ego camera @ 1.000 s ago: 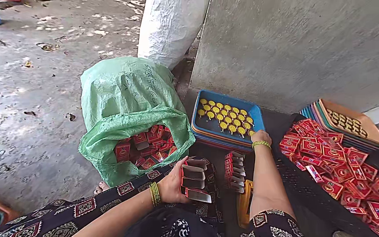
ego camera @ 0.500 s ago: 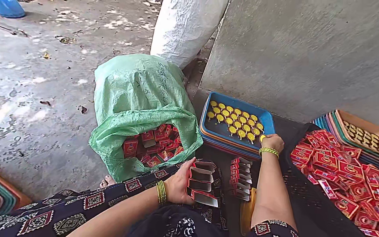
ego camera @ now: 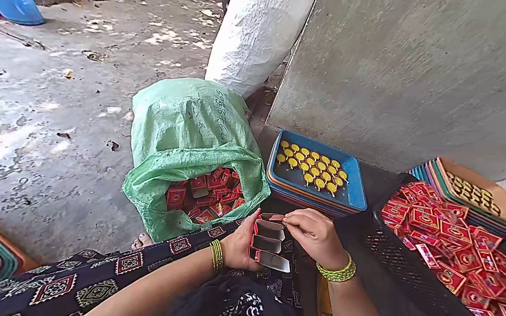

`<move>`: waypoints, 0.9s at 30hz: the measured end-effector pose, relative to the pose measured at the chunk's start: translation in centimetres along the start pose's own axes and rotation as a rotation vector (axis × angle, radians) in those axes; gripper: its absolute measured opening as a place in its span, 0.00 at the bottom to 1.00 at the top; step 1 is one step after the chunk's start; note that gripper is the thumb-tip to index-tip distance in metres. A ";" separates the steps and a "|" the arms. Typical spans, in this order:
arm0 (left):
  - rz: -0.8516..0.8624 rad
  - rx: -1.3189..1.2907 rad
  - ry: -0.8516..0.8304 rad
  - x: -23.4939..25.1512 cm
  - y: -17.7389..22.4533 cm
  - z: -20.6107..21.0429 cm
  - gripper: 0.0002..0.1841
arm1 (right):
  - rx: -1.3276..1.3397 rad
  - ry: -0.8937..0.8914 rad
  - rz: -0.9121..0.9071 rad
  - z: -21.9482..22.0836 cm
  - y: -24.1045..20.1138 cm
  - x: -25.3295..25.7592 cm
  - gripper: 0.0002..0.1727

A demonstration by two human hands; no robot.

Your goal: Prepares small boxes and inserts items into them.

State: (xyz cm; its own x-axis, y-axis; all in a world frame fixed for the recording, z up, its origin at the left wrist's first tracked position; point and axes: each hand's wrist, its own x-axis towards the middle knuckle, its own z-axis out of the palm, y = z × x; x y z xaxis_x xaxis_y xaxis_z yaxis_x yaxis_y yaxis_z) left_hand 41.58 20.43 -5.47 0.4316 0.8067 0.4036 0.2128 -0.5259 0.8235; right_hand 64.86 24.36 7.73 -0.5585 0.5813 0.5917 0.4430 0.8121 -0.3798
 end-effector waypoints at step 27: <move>-0.088 -0.024 -0.020 0.4 -0.6 -0.1 0.81 | -0.491 0.153 1.271 -4.4 21.5 0.7 0.19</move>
State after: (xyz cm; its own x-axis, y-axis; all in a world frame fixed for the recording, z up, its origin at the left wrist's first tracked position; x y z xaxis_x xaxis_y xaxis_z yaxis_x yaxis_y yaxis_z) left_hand 41.52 21.10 -5.74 0.4293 0.8440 0.3216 0.2294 -0.4463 0.8650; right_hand 77.09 42.00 3.05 0.4834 0.8681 0.1128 0.8057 -0.3908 -0.4451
